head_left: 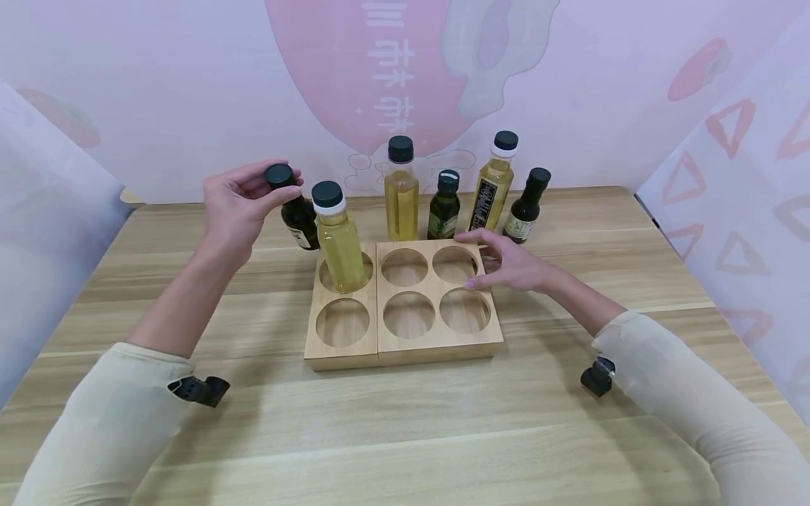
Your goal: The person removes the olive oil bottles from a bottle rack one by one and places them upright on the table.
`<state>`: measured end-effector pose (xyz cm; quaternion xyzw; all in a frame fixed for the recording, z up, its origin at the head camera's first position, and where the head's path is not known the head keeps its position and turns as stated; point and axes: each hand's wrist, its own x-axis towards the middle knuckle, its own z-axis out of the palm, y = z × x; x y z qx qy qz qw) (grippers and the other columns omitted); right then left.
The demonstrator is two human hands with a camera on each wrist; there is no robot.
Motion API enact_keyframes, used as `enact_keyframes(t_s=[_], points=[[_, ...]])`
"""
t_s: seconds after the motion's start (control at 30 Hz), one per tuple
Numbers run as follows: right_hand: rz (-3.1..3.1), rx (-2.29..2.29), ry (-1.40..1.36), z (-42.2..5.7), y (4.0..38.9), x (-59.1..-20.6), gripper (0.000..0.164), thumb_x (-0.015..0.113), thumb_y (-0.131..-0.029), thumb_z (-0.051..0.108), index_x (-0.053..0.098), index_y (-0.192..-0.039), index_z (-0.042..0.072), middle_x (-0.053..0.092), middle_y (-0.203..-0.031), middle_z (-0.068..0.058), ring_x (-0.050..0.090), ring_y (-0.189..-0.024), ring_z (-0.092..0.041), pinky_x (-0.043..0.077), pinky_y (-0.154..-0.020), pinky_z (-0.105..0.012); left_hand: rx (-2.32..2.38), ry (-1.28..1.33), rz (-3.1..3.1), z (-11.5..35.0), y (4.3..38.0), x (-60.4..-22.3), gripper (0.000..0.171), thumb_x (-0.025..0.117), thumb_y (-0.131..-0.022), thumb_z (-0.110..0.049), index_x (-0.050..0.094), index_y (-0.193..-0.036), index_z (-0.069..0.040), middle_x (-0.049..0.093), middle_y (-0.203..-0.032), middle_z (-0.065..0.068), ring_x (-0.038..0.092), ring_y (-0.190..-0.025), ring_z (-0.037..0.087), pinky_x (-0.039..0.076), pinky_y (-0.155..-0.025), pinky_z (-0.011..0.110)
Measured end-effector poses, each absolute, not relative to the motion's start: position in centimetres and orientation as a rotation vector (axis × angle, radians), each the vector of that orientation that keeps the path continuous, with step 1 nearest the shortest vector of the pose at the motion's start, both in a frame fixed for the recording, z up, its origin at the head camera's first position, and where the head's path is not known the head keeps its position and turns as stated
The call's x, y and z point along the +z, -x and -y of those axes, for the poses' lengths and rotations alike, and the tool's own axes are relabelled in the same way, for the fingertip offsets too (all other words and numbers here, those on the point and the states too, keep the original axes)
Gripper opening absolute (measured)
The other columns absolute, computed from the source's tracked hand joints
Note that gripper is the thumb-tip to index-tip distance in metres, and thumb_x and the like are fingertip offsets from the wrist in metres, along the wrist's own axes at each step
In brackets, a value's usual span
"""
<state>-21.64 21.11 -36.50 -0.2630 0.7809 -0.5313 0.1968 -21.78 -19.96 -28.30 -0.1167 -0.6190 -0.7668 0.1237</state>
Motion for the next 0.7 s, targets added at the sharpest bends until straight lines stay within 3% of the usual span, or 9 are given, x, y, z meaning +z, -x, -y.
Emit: enact_keyframes(t_s=[0.7], points=[[-2.18,-1.503,0.739,-21.1,21.7,-36.7,0.077,0.077,-0.086,-0.002,0.038,-0.152,-0.002,0.04,-0.152,-0.023,0.049,-0.135,-0.045,0.04,-0.115,-0.056,-2.247,0.393,1.781,17.4,23.5,-29.2,0.026,0.077,-0.083,0.016,0.079,-0.104,0.001,0.079,-0.091,0.006,0.076,-0.089,0.015,0.059,-0.085,0.024]])
